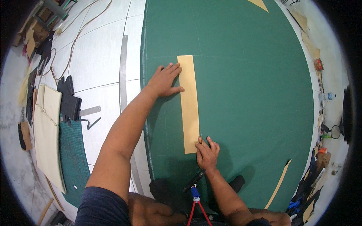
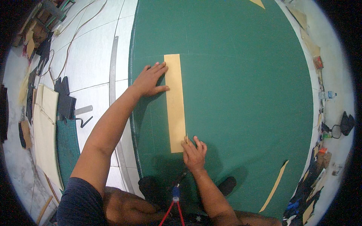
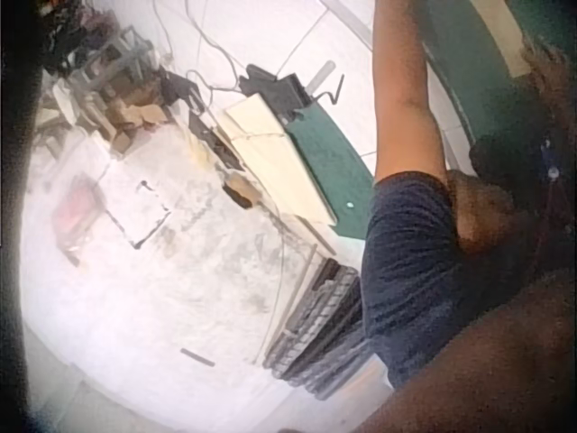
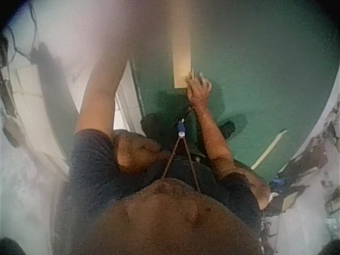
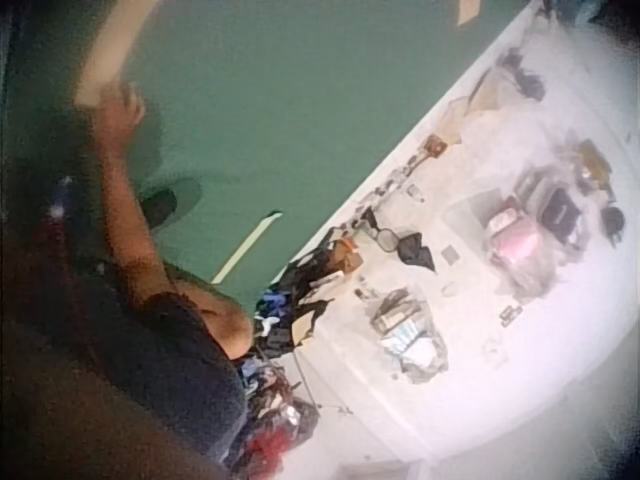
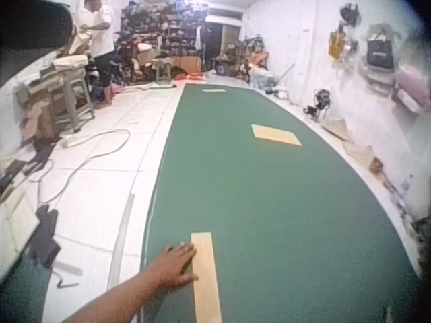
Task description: The person uses a pencil and a ruler to draw straight lines on a large green sheet of material. They position the ruler, draw a line, and then reposition the ruler to draw additional lines in different orientations.
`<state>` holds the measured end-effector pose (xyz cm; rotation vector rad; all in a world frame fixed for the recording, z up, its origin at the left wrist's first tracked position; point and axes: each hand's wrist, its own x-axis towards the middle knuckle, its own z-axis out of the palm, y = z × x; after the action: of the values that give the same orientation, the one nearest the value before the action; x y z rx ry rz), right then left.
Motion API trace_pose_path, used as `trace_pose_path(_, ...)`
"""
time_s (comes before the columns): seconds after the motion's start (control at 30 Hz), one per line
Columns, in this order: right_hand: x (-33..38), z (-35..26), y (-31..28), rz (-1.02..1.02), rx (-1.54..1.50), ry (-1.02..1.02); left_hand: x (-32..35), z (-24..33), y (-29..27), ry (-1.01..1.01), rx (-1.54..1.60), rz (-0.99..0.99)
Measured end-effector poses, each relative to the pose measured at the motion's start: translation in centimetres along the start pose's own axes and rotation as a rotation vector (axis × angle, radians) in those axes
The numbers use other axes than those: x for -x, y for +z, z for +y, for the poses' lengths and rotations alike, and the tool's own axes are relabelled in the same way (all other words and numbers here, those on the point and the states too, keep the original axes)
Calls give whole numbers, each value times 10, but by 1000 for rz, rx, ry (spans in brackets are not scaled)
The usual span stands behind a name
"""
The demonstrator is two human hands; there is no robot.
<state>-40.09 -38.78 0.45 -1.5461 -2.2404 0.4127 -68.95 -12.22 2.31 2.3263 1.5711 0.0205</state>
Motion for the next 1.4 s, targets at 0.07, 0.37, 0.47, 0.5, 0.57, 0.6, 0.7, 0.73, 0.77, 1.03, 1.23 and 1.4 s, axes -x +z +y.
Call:
trace_pose_path(0.07, 2, 1, -1, -9, -6, 12, -1, 1, 1, 5, -5, -1)
trace_pose_path(0.37, 6, 4, 3, -68, 16, 46, -4, -7, 13, 33, -41, 72)
trace_pose_path(0.47, 1, 2, 4, -54, 20, 41, -7, -9, 14, 27, -113, 69)
trace_pose_path(0.5, 2, 2, 4, -50, 11, 46, -7, -6, 14, 30, -103, 59)
trace_pose_path(0.57, 2, 2, 2, -33, -13, 49, -5, -5, 12, 31, -92, 46)
trace_pose_path(0.6, 1, 2, 3, -29, -4, 40, -4, -5, 12, 31, -98, 49)
trace_pose_path(0.7, 1, 2, 4, -7, 16, 15, -2, -5, 11, 26, -107, 56)
trace_pose_path(0.73, 0, 2, 4, 6, 19, 8, -3, -5, 11, 22, -105, 56)
trace_pose_path(0.77, -1, 1, 5, 18, 19, -1, -3, -5, 11, 15, -104, 56)
trace_pose_path(1.03, 0, 4, 6, 33, 32, -13, -7, -7, 12, 15, -101, 36)
trace_pose_path(1.23, 1, 3, 6, 10, 31, -3, -4, -7, 10, 15, -103, 30)
trace_pose_path(1.4, 2, 4, 8, -39, 64, 23, -3, -3, 2, 26, -71, 27)
